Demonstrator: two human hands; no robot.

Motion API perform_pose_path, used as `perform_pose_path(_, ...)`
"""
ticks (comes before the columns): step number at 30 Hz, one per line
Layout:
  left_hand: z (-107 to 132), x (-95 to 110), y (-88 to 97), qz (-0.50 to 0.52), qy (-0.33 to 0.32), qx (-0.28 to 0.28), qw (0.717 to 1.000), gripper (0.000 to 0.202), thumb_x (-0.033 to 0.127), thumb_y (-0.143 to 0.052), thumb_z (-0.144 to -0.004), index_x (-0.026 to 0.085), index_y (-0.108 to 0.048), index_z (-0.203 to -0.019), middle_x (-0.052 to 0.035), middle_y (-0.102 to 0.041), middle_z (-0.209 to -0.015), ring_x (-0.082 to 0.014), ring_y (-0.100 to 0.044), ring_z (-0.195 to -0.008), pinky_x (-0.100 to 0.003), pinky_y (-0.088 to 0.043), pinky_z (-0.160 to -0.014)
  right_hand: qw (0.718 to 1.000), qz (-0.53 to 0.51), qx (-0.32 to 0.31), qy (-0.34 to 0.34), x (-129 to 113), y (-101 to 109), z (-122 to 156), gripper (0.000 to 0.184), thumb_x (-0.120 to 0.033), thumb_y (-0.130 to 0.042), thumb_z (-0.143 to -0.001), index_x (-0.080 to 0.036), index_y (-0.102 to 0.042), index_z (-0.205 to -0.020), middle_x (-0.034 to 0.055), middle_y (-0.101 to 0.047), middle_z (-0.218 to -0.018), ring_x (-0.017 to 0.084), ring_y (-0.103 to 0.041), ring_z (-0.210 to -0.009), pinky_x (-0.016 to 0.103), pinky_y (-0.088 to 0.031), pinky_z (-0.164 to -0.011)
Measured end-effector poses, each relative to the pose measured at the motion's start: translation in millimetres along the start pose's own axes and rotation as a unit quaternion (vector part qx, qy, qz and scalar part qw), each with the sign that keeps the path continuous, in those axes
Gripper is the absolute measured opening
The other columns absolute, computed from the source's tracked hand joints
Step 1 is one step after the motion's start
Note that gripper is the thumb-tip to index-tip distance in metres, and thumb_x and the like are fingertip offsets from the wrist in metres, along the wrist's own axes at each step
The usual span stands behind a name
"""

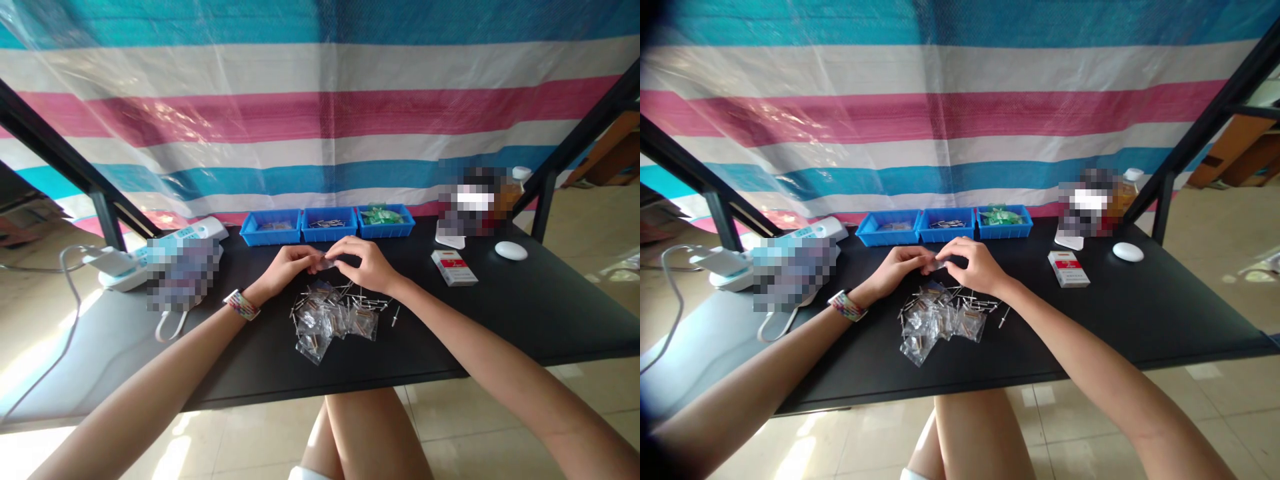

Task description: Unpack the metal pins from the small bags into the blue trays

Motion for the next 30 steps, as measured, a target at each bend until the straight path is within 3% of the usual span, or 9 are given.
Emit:
perform_pose_path(3, -2, -2, 10.9, 0.02, -0.007, 0.058, 0.998, 0.034, 0.048, -0.079, -0.083, 0.014, -0.072, -0.08, -0.0017, -0.067, -0.067, -0.0132, -0.059, -0.061, -0.026, -0.048, -0.064, 1.0, 0.002, -0.004, -0.013, 5, 15, -4, 0.018, -0.011, -0.062, -0.085, -0.019, -0.075, -0.095, 0.0073, -0.075, -0.1, 0.022, -0.068, -0.093, 0.037, -0.054, -0.087)
perform_pose_path(5, -3, -5, 23.5, 0.038, -0.01, 0.121, 0.992, 0.034, 0.047, -0.08, -0.082, 0.014, -0.073, -0.086, -0.0014, -0.067, -0.068, -0.0131, -0.06, -0.06, -0.026, -0.05, -0.062, 0.996, 0.002, -0.071, -0.046, 16, 18, -5, 0.013, -0.013, -0.065, -0.083, -0.017, -0.075, -0.091, 0.0058, -0.073, -0.094, 0.018, -0.065, -0.081, 0.031, -0.052, -0.075)
perform_pose_path(8, -3, -9, 44.7, 0.076, -0.017, 0.22, 0.972, 0.043, 0.046, -0.084, -0.077, 0.015, -0.071, -0.103, -0.004, -0.074, -0.081, -0.0132, -0.066, -0.06, -0.026, -0.054, -0.061, 0.976, 0.023, -0.2, -0.086, 33, 17, -1, 0.01, -0.016, -0.072, -0.08, -0.017, -0.08, -0.088, 0.0041, -0.071, -0.088, 0.015, -0.061, -0.076, 0.027, -0.047, -0.07)
perform_pose_path(12, -2, -10, 62.2, 0.115, -0.015, 0.29, 0.95, 0.047, 0.041, -0.084, -0.08, 0.015, -0.066, -0.116, -0.0066, -0.077, -0.091, -0.0145, -0.073, -0.065, -0.027, -0.06, -0.066, 0.957, 0.038, -0.264, -0.111, 48, 16, 5, 0.011, -0.019, -0.08, -0.077, -0.018, -0.083, -0.088, 0.0037, -0.071, -0.085, 0.014, -0.061, -0.074, 0.027, -0.046, -0.069)
perform_pose_path(17, 1, -6, 66.5, 0.153, -0.034, 0.3, 0.941, 0.041, 0.034, -0.074, -0.088, 0.016, -0.062, -0.122, -0.013, -0.076, -0.117, -0.0191, -0.08, -0.081, -0.032, -0.065, -0.077, 0.951, 0.03, -0.278, -0.129, 49, 11, 7, 0.007, -0.019, -0.08, -0.076, -0.017, -0.082, -0.083, 0.004, -0.072, -0.084, 0.015, -0.062, -0.075, 0.026, -0.046, -0.069)
perform_pose_path(22, 0, -7, 63.5, 0.147, -0.037, 0.28, 0.948, 0.051, 0.029, -0.07, -0.084, 0.019, -0.06, -0.132, -0.0163, -0.065, -0.144, -0.0234, -0.081, -0.089, -0.033, -0.066, -0.075, 0.949, 0.027, -0.284, -0.133, 50, 12, 6, 0.005, -0.016, -0.074, -0.075, -0.016, -0.078, -0.078, 0.0023, -0.071, -0.079, 0.014, -0.059, -0.071, 0.026, -0.045, -0.067)
perform_pose_path(30, 0, -4, 56.8, 0.068, -0.027, 0.227, 0.971, 0.054, 0.03, -0.068, -0.084, 0.021, -0.061, -0.136, -0.0157, -0.054, -0.158, -0.0244, -0.08, -0.092, -0.028, -0.063, -0.065, 0.951, -0.124, -0.192, -0.21, 68, 23, 4, 0.01, -0.021, -0.073, -0.072, -0.016, -0.066, -0.077, -0.0013, -0.066, -0.069, 0.013, -0.06, -0.062, 0.024, -0.046, -0.06)
Point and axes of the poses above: each hand's wrist, its own z-axis away from the middle knuckle, its own y-axis out of the back of the hand, x = y × z, the point moved 6 cm from there along -z, towards the middle knuckle
